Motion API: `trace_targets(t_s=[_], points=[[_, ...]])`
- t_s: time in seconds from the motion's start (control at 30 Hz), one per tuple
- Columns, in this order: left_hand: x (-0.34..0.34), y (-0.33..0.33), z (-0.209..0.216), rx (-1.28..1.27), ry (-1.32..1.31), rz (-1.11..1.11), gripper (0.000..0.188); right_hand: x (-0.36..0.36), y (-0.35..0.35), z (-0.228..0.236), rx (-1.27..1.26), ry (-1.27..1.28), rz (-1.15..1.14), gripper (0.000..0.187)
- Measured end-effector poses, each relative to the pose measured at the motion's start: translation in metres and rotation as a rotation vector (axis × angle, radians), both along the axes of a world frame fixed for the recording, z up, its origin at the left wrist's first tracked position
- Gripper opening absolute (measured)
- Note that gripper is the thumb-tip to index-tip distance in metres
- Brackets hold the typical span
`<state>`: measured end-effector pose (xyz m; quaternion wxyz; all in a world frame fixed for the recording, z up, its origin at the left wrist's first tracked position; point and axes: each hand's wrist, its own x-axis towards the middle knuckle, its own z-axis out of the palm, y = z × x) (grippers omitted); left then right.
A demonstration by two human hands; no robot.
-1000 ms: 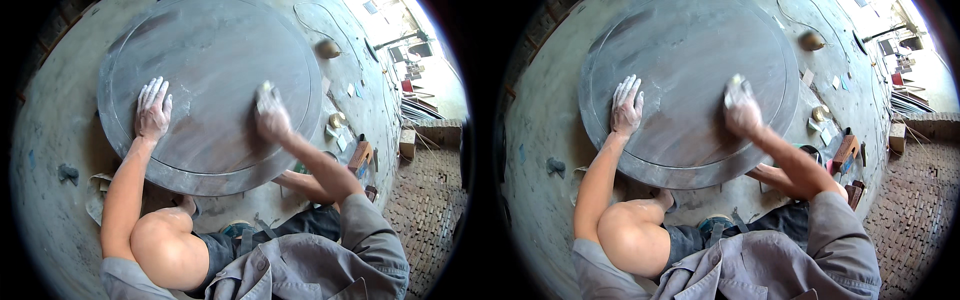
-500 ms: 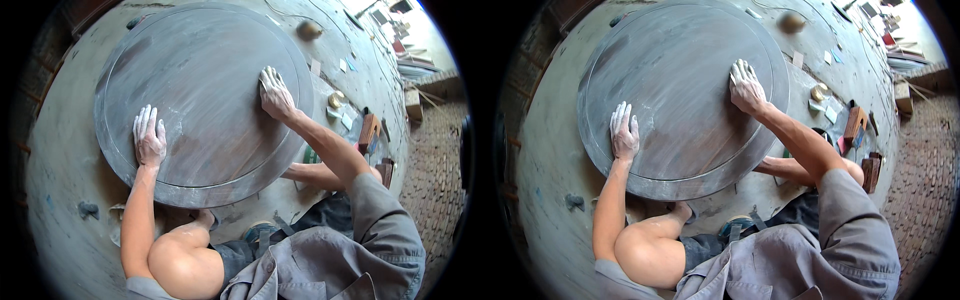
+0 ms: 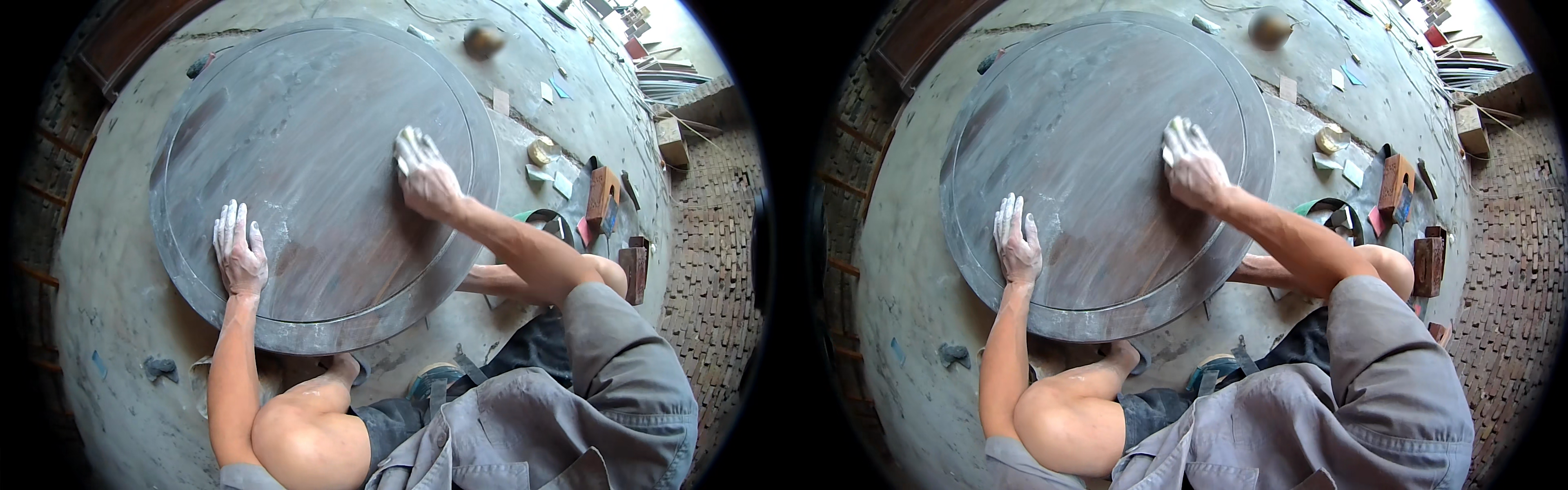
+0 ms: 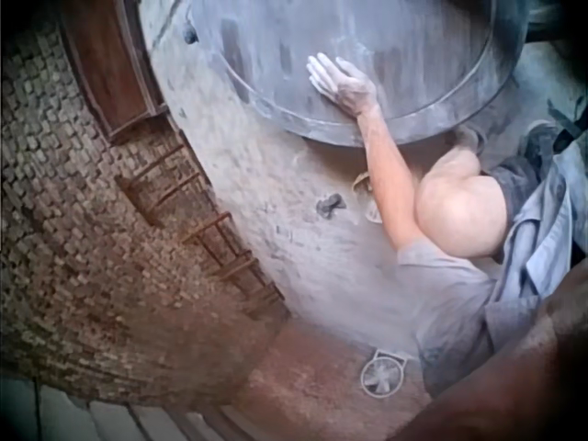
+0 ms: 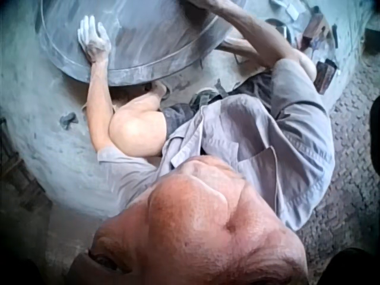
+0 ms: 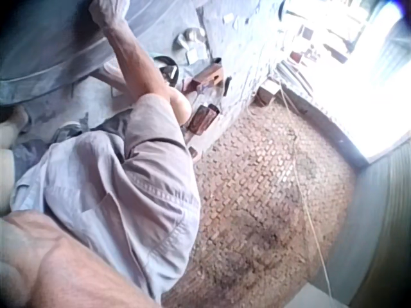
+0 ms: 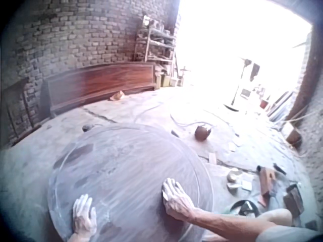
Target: The person sits on the floor and wipes the surface of a large round metal object using a white cloth. The person repeatedly rubs the surface in circular and linear motions, occasionally adjusting the cloth and repositioning their hands to reach different areas of the object.
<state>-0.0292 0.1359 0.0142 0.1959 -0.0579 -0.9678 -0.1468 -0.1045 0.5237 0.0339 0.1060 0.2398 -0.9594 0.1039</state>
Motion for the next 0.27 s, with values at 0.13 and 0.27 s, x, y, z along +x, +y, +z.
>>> trace_targets(t_s=[0.13,0.27], points=[[0.0,0.004,0.001,0.004,-0.009,-0.012,0.043,0.008,-0.017,-0.004,0.109,0.018,-0.067,0.062],[0.0,0.001,-0.001,-0.009,-0.004,-0.005,0.043,0.016,-0.011,0.003,-0.098,-0.104,0.053,0.066]])
